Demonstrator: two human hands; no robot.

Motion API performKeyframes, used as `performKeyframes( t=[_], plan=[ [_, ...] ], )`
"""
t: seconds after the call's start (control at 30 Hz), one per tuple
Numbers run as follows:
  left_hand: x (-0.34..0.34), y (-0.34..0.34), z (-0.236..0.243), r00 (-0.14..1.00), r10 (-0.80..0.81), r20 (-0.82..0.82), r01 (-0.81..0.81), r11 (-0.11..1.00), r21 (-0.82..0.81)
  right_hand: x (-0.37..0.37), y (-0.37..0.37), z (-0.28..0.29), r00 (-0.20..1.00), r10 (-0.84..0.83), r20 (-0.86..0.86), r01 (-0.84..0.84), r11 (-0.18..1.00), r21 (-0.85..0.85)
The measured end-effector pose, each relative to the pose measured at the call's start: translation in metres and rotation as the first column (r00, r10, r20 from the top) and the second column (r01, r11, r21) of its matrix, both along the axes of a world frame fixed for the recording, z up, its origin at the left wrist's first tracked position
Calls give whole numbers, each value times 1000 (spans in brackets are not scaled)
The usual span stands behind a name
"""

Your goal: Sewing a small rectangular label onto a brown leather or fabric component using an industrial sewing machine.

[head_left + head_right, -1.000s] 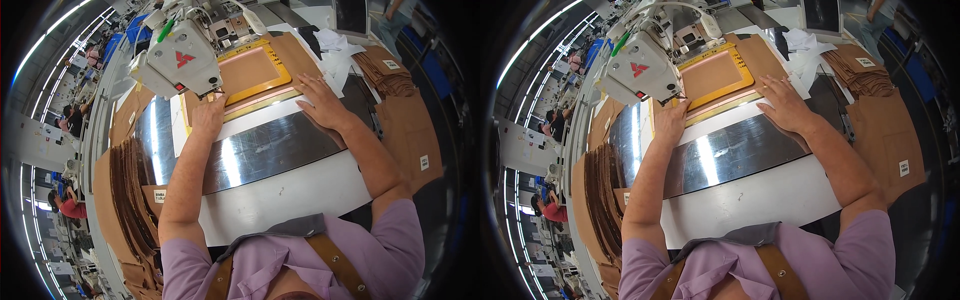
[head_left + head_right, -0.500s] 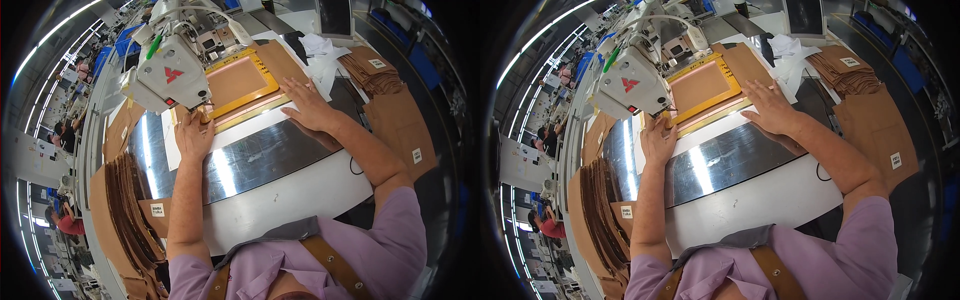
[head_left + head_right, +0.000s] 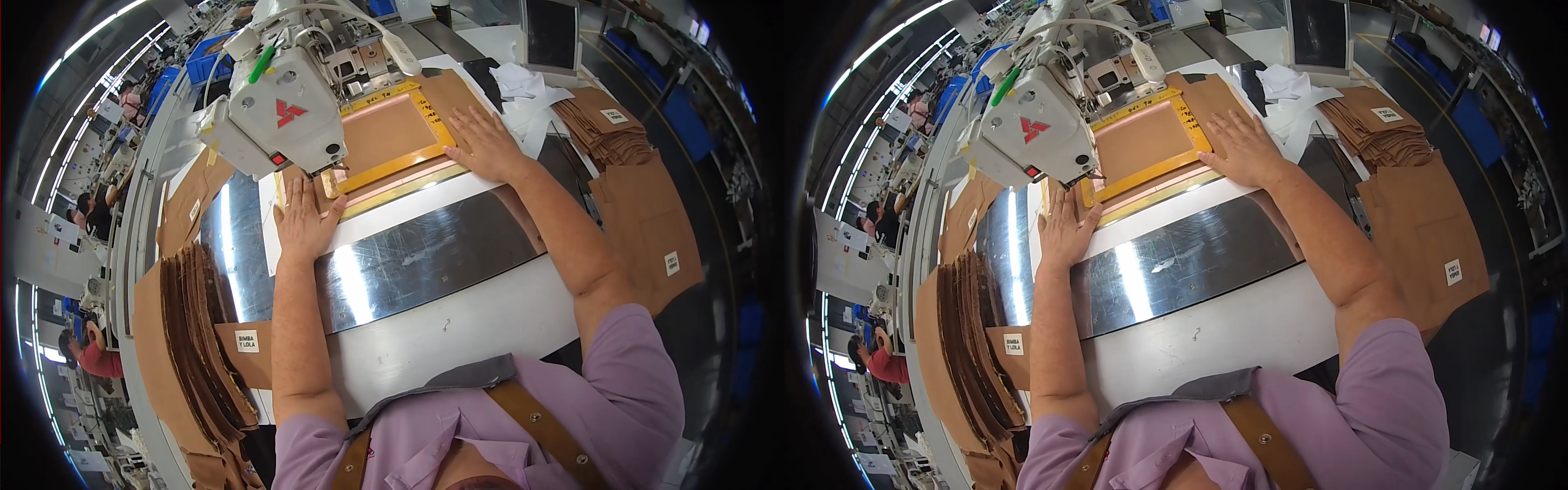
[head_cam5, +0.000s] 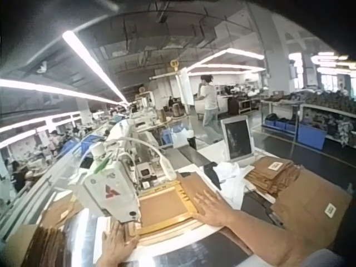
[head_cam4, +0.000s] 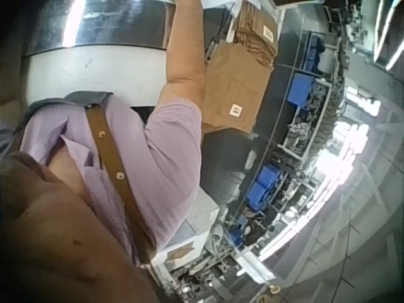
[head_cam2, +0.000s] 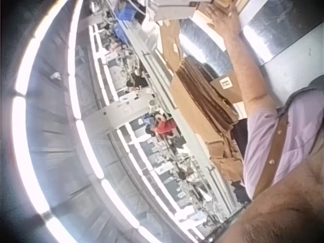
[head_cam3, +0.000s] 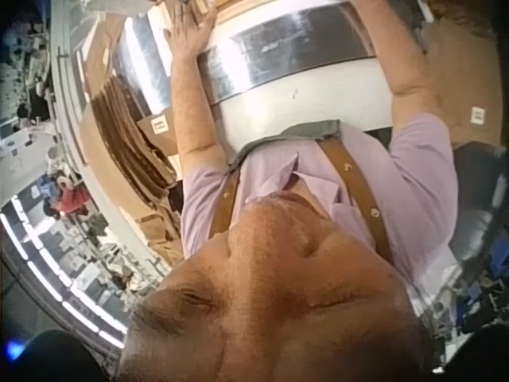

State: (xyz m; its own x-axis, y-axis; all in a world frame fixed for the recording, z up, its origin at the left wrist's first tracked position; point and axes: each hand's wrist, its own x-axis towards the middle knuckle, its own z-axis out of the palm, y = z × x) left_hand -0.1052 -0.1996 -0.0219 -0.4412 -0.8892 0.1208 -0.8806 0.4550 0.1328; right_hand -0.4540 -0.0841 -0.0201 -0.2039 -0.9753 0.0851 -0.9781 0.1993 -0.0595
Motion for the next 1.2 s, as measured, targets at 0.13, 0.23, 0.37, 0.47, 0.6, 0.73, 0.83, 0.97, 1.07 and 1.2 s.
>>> performKeyframes(
  t=[0.13, 0.23, 0.37, 0.47, 0.6, 0.73, 0.83, 0.97, 1.07, 1.2],
  plan=[
    [-2, 0, 3, 1000, 21, 11, -21, 999, 31, -1, -1, -1, 1000, -15, -9, 15, 1000, -11],
    [-1, 1, 2, 1000, 20, 12, -20, 999, 25, 1, -1, 0, 1000, -14, -5, 14, 1000, 7],
    [-1, 2, 4, 1000, 16, 25, -17, 999, 29, -1, 1, 0, 1000, -13, -3, 13, 1000, 23],
    [-3, 2, 7, 1000, 7, 14, -8, 999, 33, -3, 1, -1, 1000, -10, -17, 10, 1000, -11],
    [-1, 1, -1, 1000, 24, -3, -24, 999, 20, 0, 4, -1, 999, -33, 15, 33, 999, -11],
    [4, 3, 3, 999, 32, 16, -33, 999, 22, 7, 6, 3, 994, -108, 7, 108, 992, -63],
    [15, 8, 8, 999, 11, 32, -12, 1000, 10, 5, 2, -3, 990, -133, 52, 139, 982, -131],
    [46, 34, 22, 992, -114, 45, 121, 975, -185, -12, 7, -17, 990, -87, 110, 116, 951, -288],
    [97, 52, 56, 989, 12, -149, -4, 998, 57, -21, 2, -22, 995, -15, 102, 52, 928, -368],
    [187, 72, 66, 922, 144, -359, -138, 990, 42, -28, 1, -24, 988, 134, 81, -82, 885, -458]
  ],
)
